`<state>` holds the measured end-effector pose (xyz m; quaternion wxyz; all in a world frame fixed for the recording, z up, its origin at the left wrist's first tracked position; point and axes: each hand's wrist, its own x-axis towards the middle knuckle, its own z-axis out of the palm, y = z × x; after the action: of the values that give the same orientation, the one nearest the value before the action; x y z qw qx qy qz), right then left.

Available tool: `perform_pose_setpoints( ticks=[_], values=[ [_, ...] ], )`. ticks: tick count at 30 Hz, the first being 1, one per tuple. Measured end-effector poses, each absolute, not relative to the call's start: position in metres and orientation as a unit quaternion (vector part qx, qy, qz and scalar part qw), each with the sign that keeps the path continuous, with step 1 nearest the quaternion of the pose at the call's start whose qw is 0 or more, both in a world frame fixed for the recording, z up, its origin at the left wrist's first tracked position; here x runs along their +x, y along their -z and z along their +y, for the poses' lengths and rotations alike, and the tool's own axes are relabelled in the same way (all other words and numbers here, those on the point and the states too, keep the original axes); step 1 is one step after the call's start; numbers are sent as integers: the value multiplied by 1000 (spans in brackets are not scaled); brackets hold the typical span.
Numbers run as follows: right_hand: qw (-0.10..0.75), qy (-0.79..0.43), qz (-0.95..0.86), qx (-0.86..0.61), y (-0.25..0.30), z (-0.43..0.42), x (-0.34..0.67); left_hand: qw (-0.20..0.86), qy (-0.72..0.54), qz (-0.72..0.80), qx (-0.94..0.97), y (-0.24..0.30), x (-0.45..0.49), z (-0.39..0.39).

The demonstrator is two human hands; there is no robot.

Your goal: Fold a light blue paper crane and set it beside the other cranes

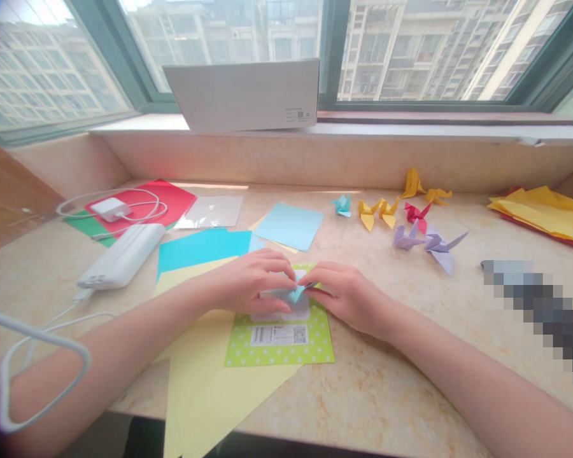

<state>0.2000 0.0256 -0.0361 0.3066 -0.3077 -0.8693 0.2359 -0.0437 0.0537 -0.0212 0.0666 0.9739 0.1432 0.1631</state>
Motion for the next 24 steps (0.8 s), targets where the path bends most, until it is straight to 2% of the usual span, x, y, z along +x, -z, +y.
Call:
perform_pose_setpoints(
  ticks=[4, 9, 12, 15, 24],
  values=[
    [393, -265, -807, -352, 35, 22, 196, 91, -189, 174, 962, 21, -41, 51],
    [463, -341, -703, -418, 37, 22, 195, 300, -287, 288, 863, 22, -31, 45],
    [457, -389, -670, -436, 35, 23, 195, 456, -308, 333, 765, 20, -27, 43],
    [441, -384, -673, -453, 33, 23, 195, 555, -300, 343, 696, 20, -25, 42],
    [425, -327, -712, -453, 36, 22, 195, 629, -279, 345, 638, 23, -26, 43]
  ],
)
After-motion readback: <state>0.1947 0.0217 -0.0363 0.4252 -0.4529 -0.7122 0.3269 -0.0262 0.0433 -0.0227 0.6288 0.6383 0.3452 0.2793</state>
